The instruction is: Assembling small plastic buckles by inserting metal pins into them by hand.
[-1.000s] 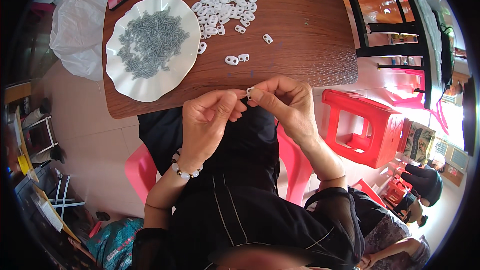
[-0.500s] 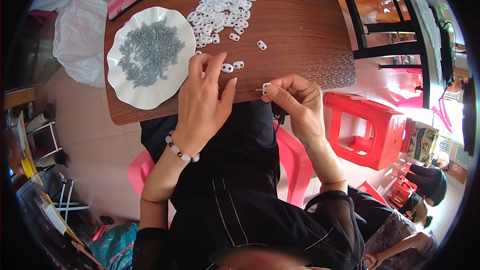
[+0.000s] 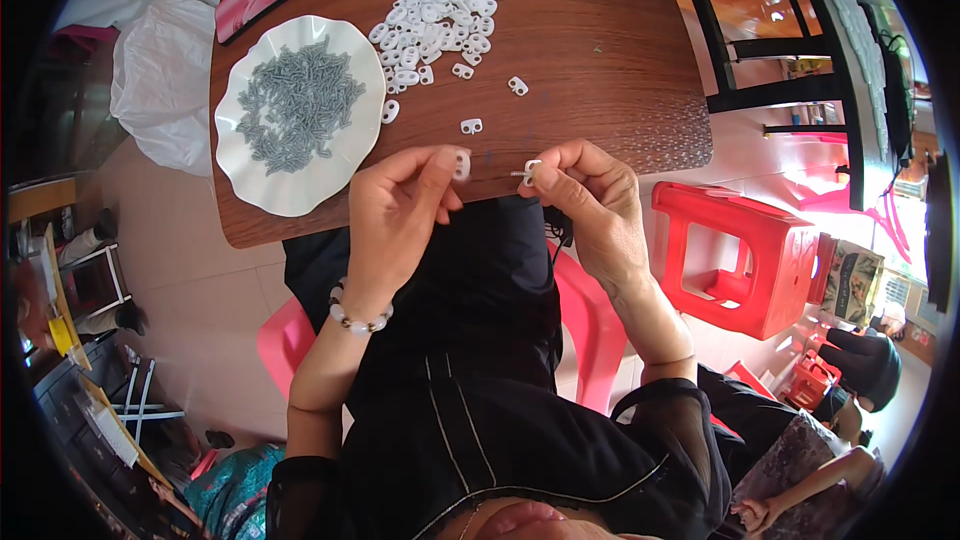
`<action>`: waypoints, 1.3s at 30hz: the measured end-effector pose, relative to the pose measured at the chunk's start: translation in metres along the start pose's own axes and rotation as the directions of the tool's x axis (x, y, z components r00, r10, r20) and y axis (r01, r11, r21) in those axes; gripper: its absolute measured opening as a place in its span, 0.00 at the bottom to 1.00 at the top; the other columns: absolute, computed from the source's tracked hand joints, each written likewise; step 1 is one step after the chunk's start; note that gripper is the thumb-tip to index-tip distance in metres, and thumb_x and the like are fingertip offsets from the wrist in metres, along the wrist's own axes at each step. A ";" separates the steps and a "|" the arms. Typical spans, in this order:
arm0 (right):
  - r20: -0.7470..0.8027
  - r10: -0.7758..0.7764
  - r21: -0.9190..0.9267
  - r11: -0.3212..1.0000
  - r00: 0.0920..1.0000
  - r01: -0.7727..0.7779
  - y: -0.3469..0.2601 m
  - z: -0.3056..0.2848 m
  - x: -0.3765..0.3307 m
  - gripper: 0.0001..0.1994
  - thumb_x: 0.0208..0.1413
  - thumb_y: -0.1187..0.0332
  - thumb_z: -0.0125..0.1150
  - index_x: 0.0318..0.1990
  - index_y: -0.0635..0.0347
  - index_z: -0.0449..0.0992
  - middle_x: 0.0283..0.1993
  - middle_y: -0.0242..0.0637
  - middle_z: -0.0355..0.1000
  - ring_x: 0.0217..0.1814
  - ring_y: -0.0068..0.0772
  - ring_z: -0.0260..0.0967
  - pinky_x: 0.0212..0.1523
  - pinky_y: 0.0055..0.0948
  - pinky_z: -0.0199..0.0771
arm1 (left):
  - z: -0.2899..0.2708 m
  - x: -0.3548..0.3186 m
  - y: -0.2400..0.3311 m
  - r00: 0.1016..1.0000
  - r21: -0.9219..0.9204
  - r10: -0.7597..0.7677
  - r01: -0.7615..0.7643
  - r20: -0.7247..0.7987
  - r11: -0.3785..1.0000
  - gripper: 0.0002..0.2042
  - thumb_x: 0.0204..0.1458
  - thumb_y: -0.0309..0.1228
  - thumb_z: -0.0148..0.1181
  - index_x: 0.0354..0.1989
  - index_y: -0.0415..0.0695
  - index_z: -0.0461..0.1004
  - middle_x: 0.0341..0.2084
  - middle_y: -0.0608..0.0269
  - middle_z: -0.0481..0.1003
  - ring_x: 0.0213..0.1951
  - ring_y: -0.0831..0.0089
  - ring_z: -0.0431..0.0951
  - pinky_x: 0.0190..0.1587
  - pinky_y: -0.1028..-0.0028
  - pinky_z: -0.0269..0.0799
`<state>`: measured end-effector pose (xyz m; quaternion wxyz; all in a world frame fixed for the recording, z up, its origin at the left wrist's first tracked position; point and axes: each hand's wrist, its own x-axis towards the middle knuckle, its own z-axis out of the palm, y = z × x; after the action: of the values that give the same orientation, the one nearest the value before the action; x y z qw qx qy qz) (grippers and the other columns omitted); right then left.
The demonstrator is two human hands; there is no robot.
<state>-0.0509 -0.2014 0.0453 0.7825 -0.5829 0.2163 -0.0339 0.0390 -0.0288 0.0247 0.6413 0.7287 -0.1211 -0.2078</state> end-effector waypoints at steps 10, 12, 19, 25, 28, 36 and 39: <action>0.139 0.010 0.075 0.997 0.990 -0.020 0.003 0.016 -0.006 0.06 0.59 0.70 0.56 0.34 0.64 0.74 0.46 0.48 0.76 0.45 0.25 0.72 0.49 0.26 0.72 | -0.007 -0.024 0.005 0.952 -0.536 -0.206 0.299 0.228 0.789 0.11 0.59 0.32 0.56 0.42 0.35 0.77 0.32 0.62 0.78 0.28 0.79 0.75 0.30 0.81 0.71; 0.137 0.007 0.083 0.996 0.991 -0.019 0.004 0.018 -0.007 0.06 0.60 0.70 0.56 0.34 0.64 0.74 0.46 0.48 0.75 0.46 0.25 0.72 0.49 0.26 0.72 | -0.008 -0.026 0.004 0.949 -0.550 -0.205 0.307 0.240 0.777 0.11 0.59 0.31 0.56 0.42 0.35 0.77 0.32 0.62 0.77 0.29 0.79 0.75 0.30 0.81 0.71; 0.093 0.061 0.068 0.995 0.994 -0.068 -0.002 0.024 -0.015 0.06 0.61 0.70 0.54 0.35 0.63 0.72 0.45 0.49 0.75 0.46 0.27 0.74 0.48 0.26 0.75 | 0.000 -0.026 -0.004 0.989 -0.513 -0.140 0.143 0.045 0.846 0.11 0.59 0.29 0.55 0.45 0.36 0.75 0.32 0.62 0.77 0.29 0.80 0.75 0.31 0.81 0.71; 0.116 0.113 0.056 0.991 0.987 -0.120 -0.001 0.024 -0.018 0.06 0.61 0.69 0.54 0.35 0.62 0.71 0.46 0.51 0.75 0.46 0.30 0.75 0.47 0.27 0.75 | 0.006 -0.024 -0.014 0.999 -0.404 -0.028 0.011 -0.036 0.915 0.10 0.58 0.25 0.56 0.45 0.34 0.75 0.34 0.61 0.78 0.31 0.80 0.76 0.32 0.80 0.74; 0.111 0.146 0.064 0.986 0.983 -0.153 -0.004 0.024 -0.019 0.06 0.61 0.69 0.54 0.35 0.62 0.71 0.46 0.52 0.75 0.46 0.32 0.75 0.48 0.27 0.75 | 0.006 -0.024 -0.015 0.999 -0.378 -0.002 -0.012 -0.037 0.926 0.09 0.58 0.25 0.56 0.45 0.34 0.75 0.33 0.61 0.78 0.32 0.79 0.77 0.33 0.80 0.73; 0.131 0.111 0.067 0.990 0.985 -0.121 0.006 0.025 -0.016 0.07 0.62 0.68 0.53 0.36 0.63 0.71 0.46 0.47 0.75 0.47 0.31 0.74 0.51 0.30 0.74 | 0.006 -0.028 -0.017 0.997 -0.489 -0.076 0.078 0.023 0.869 0.07 0.57 0.25 0.57 0.41 0.34 0.72 0.33 0.59 0.78 0.34 0.77 0.78 0.35 0.79 0.75; 0.138 0.104 0.095 0.989 0.985 -0.118 0.006 0.026 -0.014 0.07 0.62 0.69 0.53 0.36 0.64 0.71 0.46 0.46 0.74 0.47 0.30 0.73 0.52 0.30 0.74 | 0.005 -0.033 -0.016 0.984 -0.533 -0.149 0.176 0.095 0.827 0.08 0.57 0.26 0.58 0.42 0.34 0.73 0.34 0.58 0.78 0.34 0.76 0.79 0.36 0.79 0.75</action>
<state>-0.0554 -0.1720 0.0496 0.8246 -0.5300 0.1940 0.0376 0.0063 -0.0161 0.0138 0.7970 0.5211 -0.0109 -0.3050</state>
